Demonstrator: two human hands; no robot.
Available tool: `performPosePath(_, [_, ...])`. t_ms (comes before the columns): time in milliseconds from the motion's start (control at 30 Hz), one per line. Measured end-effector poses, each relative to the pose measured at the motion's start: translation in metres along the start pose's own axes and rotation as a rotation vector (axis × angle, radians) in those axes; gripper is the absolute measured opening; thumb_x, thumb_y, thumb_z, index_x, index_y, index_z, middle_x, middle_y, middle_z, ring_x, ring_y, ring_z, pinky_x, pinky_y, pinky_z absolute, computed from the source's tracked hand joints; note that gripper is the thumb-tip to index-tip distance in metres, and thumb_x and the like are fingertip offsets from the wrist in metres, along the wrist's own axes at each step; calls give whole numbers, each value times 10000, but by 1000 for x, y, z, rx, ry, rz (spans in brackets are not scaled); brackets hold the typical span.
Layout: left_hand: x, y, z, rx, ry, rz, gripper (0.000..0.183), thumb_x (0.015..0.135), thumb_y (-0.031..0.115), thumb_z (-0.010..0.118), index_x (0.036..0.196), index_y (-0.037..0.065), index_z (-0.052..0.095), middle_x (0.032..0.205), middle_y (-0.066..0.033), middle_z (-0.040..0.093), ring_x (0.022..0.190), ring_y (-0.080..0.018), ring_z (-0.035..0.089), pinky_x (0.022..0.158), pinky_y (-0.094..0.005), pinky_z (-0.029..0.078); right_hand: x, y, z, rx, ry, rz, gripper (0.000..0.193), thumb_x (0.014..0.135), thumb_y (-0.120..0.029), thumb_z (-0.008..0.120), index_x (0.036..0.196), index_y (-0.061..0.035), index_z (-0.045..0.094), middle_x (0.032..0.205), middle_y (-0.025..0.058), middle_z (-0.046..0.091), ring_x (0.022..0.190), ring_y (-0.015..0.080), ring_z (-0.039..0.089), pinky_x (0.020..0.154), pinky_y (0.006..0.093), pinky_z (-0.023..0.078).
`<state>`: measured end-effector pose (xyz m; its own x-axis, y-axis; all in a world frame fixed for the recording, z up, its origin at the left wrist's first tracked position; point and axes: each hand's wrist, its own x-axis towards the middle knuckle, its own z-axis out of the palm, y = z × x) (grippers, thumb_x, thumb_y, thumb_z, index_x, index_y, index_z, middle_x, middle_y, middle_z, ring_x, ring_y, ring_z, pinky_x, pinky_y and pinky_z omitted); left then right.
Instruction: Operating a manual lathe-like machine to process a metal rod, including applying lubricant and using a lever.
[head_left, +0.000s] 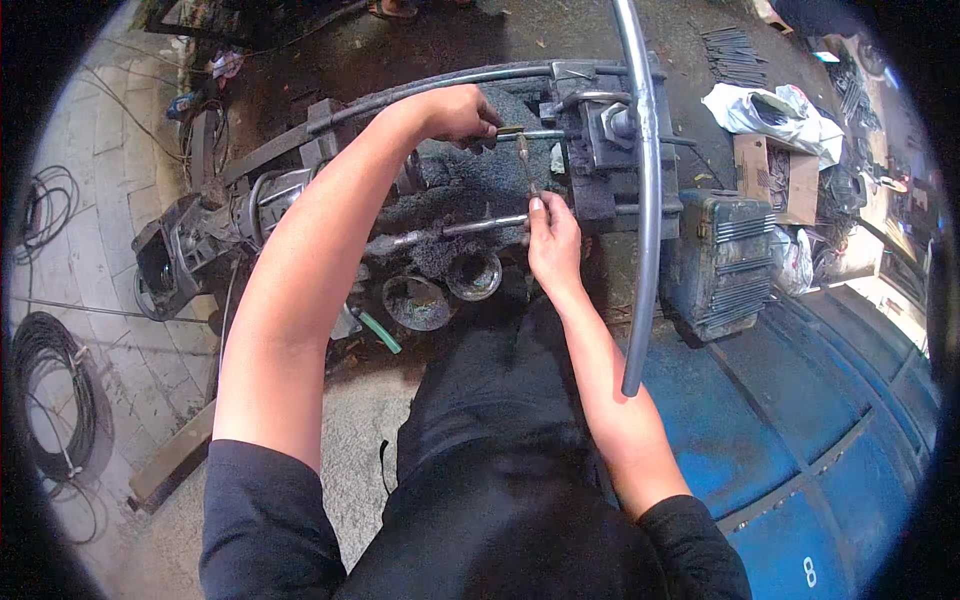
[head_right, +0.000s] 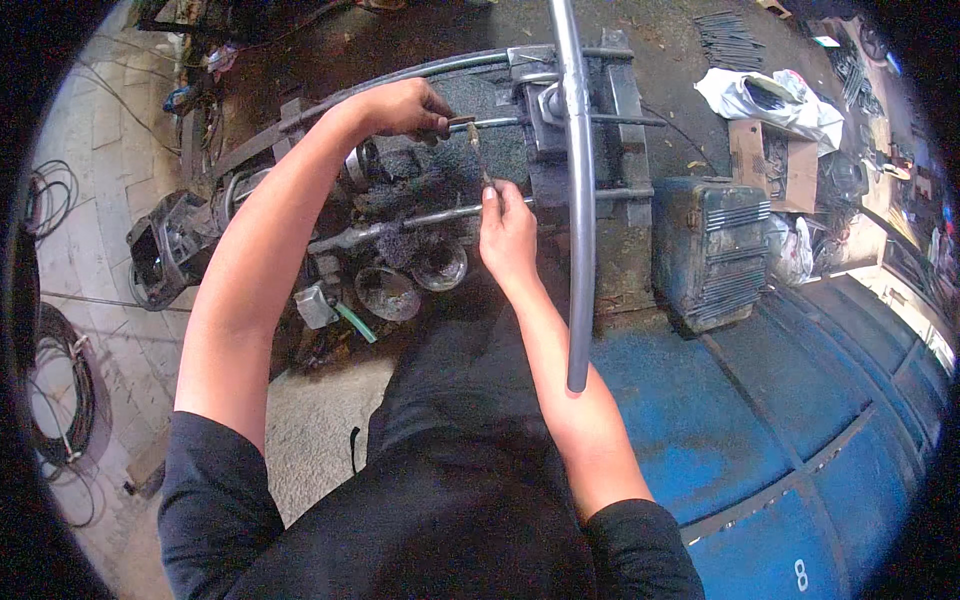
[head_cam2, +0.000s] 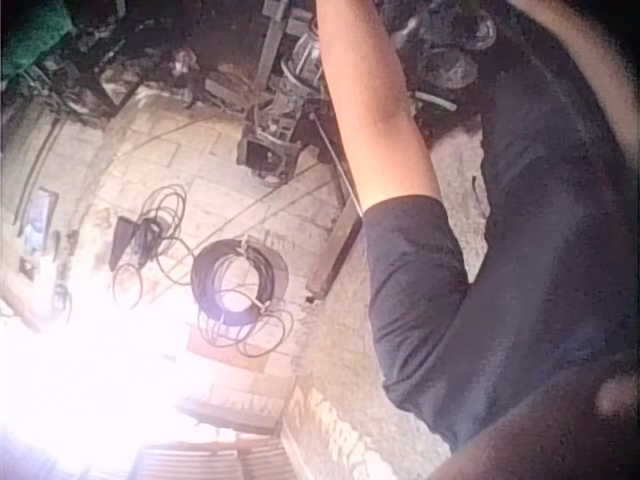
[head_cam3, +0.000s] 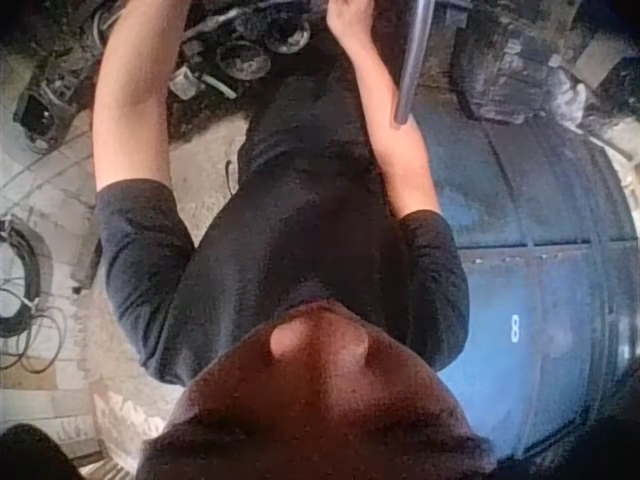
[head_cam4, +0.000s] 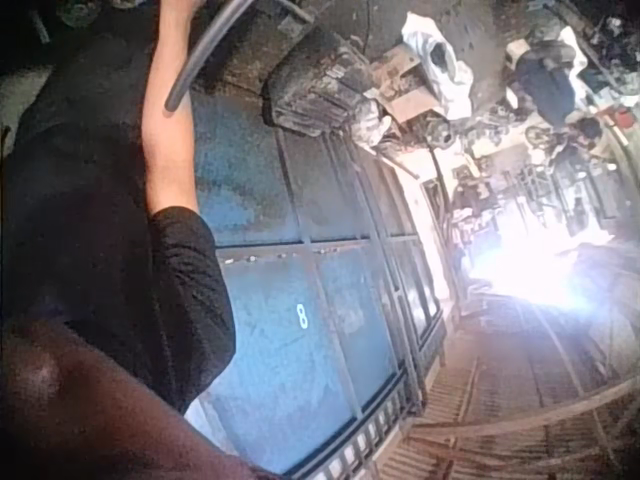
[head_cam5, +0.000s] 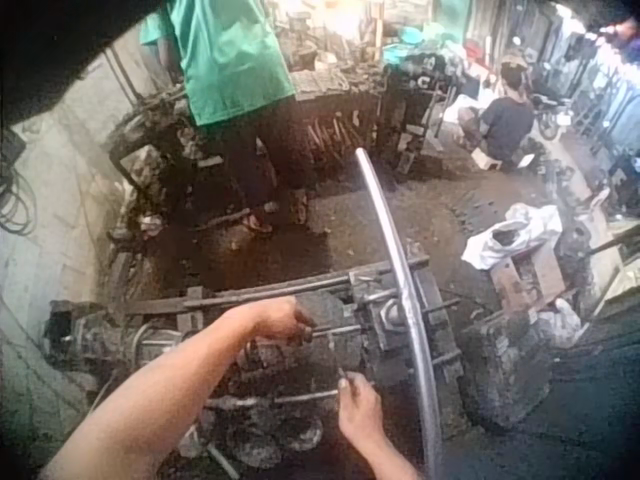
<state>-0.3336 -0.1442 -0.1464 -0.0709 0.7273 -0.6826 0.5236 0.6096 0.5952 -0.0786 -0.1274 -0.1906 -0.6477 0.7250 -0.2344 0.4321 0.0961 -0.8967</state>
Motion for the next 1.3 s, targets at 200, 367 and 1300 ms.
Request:
performPosePath(200, [3,-6,1,-49,-6,10,308,884,182,646,1169,65,656,855,-61,692,718,-133,607,669,-303,529,2,0,1,6,0,53,261,982,-208,492,1011,28,599,707,45,545,663,109,509,618,286,423])
performPosePath(367, [5,-6,2,-42,-12,7,316,888,157,634,1192,69,643,878,-50,696,726,-126,610,668,-304,533,3,9,3,30,19,45,264,982,-206,496,1009,32,606,715,42,555,673,105,506,621,280,418])
performPosePath(1300, [-134,47,182,-446,1143,-174,271,919,85,515,1143,-40,603,970,-247,662,869,-358,678,744,-384,519,11,-48,5,-196,-104,-80,226,936,-154,509,1021,33,605,863,266,629,829,449,612,691,487,480])
